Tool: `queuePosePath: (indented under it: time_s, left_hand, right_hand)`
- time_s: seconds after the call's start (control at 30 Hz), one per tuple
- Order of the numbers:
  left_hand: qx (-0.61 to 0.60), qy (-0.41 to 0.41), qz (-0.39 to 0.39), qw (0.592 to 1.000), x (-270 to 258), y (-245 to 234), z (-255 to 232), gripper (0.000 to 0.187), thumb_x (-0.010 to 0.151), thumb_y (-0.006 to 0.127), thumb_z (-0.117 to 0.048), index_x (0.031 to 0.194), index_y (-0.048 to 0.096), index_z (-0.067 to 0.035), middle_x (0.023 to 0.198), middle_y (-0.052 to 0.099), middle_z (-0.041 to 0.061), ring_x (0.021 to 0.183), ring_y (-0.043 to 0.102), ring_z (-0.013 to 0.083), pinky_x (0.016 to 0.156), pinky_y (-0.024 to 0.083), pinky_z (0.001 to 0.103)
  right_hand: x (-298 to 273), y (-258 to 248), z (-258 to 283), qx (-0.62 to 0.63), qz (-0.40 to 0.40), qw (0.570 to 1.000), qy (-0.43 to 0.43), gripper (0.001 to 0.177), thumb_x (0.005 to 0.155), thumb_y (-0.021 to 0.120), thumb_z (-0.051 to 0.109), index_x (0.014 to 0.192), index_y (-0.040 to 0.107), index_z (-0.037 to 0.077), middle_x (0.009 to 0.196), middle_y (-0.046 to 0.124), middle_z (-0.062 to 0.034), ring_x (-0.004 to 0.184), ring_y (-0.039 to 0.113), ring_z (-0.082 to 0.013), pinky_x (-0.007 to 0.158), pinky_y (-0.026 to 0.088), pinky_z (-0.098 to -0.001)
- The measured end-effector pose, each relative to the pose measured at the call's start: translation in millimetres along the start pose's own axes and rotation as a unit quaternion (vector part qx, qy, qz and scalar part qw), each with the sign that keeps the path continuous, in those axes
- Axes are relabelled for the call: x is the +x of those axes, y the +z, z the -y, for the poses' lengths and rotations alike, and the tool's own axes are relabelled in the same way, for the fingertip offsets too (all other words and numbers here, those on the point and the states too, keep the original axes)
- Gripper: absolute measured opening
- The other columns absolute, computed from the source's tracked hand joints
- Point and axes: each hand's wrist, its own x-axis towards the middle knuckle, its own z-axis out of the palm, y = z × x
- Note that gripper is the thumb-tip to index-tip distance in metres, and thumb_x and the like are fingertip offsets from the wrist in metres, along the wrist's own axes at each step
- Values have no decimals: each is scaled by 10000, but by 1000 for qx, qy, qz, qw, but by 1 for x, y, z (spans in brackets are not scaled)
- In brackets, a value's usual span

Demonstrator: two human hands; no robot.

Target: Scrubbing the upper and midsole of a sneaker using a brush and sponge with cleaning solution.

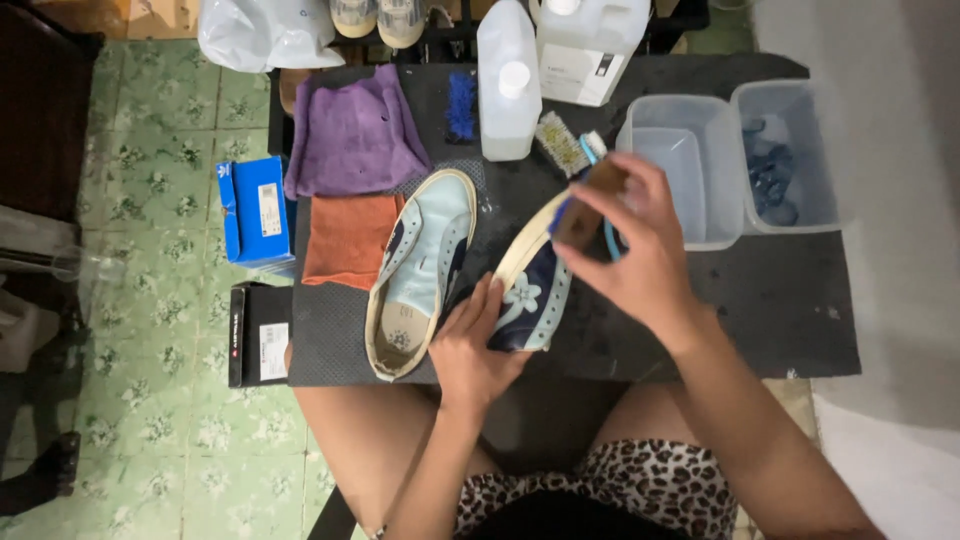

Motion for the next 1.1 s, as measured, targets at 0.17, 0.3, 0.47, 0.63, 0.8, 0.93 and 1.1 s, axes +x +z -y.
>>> queuePosePath:
  time_s: [0.17,0.3,0.47,0.63,0.8,0.93,1.1]
  left_hand:
    - [10,-8,-5,1000,4,1,-5,751,544,928,-373,1241,745,-161,1207,772,63,1029,754,267,856,595,349]
    - [34,4,-18,999,0,6,0,586,554,914,-361,1087,802,-145,1145,786,46,990,758,246,830,599,331]
    - [20,-14,-13,1000,1,4,0,738,511,925,-318,1214,760,-164,1177,782,43,1013,757,246,866,596,342]
    - [15,6,1,1000,1,7,3,668,610,819,-242,1265,742,-140,1188,771,74,992,758,275,863,595,367]
    - [25,-3,-37,999,0,11,7,669,613,885,-461,1219,760,-205,1178,781,-2,967,762,223,818,602,326]
    - [15,18,-18,1000,-3,8,4,745,614,872,-559,1235,746,-166,1201,773,41,999,759,253,827,611,349]
    - [44,33,-11,998,-5,8,5,541,730,792,-296,1250,744,-152,1202,770,44,992,757,234,808,607,347]
  right_hand:
    - [5,31,-3,-41,1,999,-33,510,792,928,136,1258,725,88,1437,428,-280,1289,529,-523,1055,498,-555]
    - [-25,57,26,-38,88,989,-115,602,652,928,232,1219,733,182,1438,473,-281,1257,535,-527,997,467,-589]
    - [7,21,-22,-7,32,999,-24,442,844,870,200,1252,708,148,1314,507,-264,1125,590,-493,954,504,-554]
    - [-52,34,18,144,156,972,-98,566,698,897,366,1228,745,235,1412,516,-263,1264,560,-509,1055,463,-583]
    - [-53,24,1,53,56,993,-84,528,773,861,349,1276,722,276,1421,497,-233,1285,533,-486,1080,453,-592]
    - [-65,26,4,53,78,991,-100,556,720,861,439,1237,734,279,1393,534,-234,1262,563,-472,1048,471,-574]
    - [-82,28,54,115,77,985,-107,518,701,880,381,1181,766,225,1428,522,-252,1224,590,-443,1030,488,-513]
